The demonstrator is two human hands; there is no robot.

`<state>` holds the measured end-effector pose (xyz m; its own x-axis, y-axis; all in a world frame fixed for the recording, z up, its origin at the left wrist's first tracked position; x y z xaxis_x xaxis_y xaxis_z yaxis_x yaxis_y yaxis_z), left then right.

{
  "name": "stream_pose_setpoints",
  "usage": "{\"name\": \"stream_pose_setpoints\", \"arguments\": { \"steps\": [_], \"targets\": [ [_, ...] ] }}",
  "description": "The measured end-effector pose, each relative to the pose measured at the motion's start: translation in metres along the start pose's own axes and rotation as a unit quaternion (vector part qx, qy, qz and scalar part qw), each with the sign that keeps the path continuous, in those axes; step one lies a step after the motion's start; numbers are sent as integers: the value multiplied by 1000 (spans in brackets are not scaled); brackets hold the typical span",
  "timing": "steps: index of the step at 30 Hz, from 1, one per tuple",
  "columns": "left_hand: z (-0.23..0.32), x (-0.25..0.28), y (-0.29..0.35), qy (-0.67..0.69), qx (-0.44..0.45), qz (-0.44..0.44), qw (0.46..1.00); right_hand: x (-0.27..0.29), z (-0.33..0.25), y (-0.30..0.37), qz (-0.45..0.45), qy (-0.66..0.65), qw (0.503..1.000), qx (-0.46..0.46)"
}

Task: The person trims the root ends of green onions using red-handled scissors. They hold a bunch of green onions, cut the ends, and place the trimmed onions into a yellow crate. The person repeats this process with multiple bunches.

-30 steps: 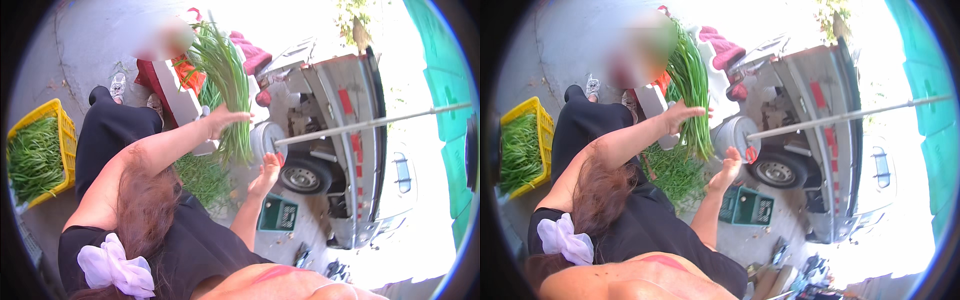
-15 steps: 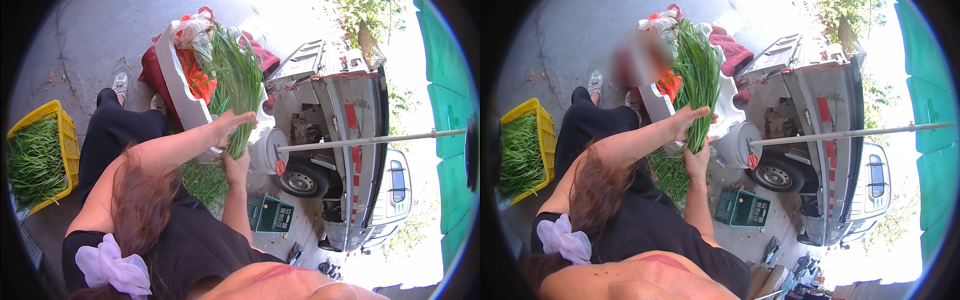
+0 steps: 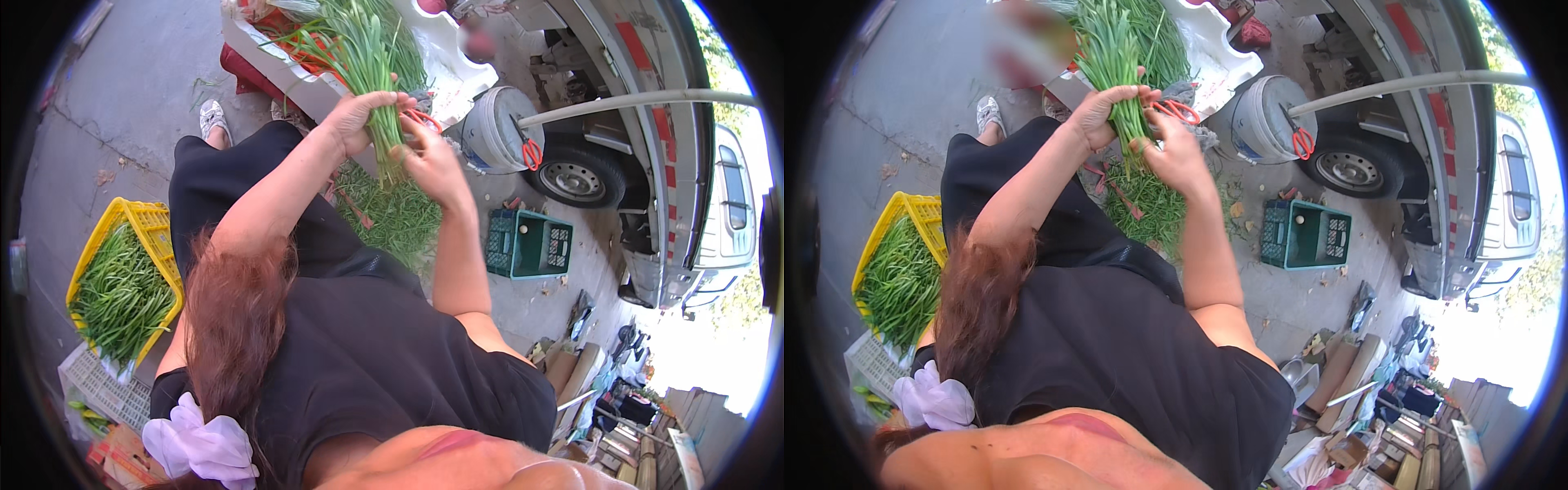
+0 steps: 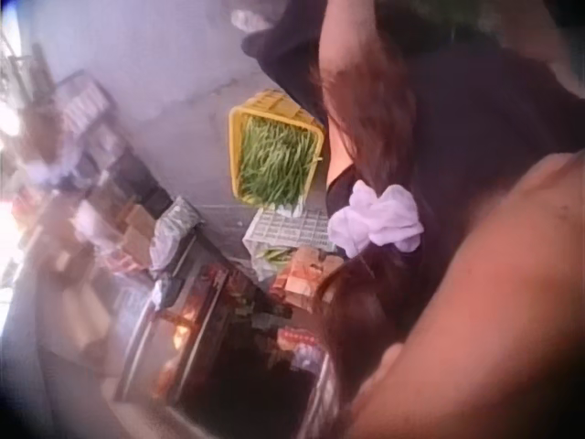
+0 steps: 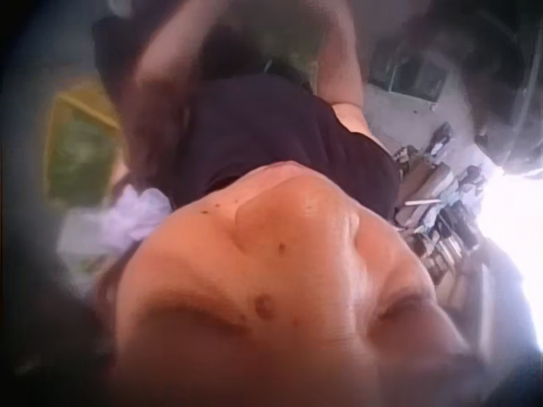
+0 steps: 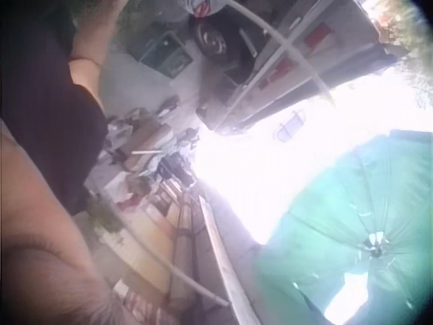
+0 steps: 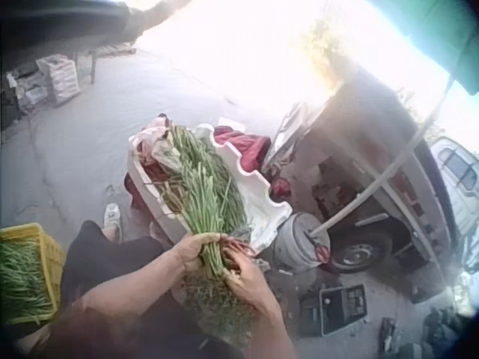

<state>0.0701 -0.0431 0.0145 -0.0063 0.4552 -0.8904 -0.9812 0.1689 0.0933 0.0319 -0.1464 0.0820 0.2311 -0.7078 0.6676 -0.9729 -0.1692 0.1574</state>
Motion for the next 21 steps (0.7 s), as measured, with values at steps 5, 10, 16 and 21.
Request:
{"name": "stream_pose_setpoints", "arguments": {
  "steps": [5, 10, 16, 21],
  "targets": [
    [43, -5, -11, -8, -47, -31, 998, 64, 49, -50, 162, 56, 985, -10],
    [63, -3, -25, 94, -59, -41, 993, -2, 116, -122, -21, 289, 949, -125],
    [77, 3, -33, 113, -80, -33, 990, -50, 128, -152, -99, 379, 915, -95],
    [90, -9, -30, 159, -74, -89, 980, 3, 46, -122, 78, 472, 873, -94]
  ]
}}
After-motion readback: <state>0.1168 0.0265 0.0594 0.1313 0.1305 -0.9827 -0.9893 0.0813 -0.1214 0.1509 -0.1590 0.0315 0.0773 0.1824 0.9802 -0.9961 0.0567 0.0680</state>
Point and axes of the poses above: each hand's wrist, its own y-axis away from the middle knuckle, its own x-axis out of the back of the hand, z = x × y, the point moved 9 cm from there along -y, towards the middle knuckle, and after that the axes turned 12 degrees about -x, right-handed, at the moved point
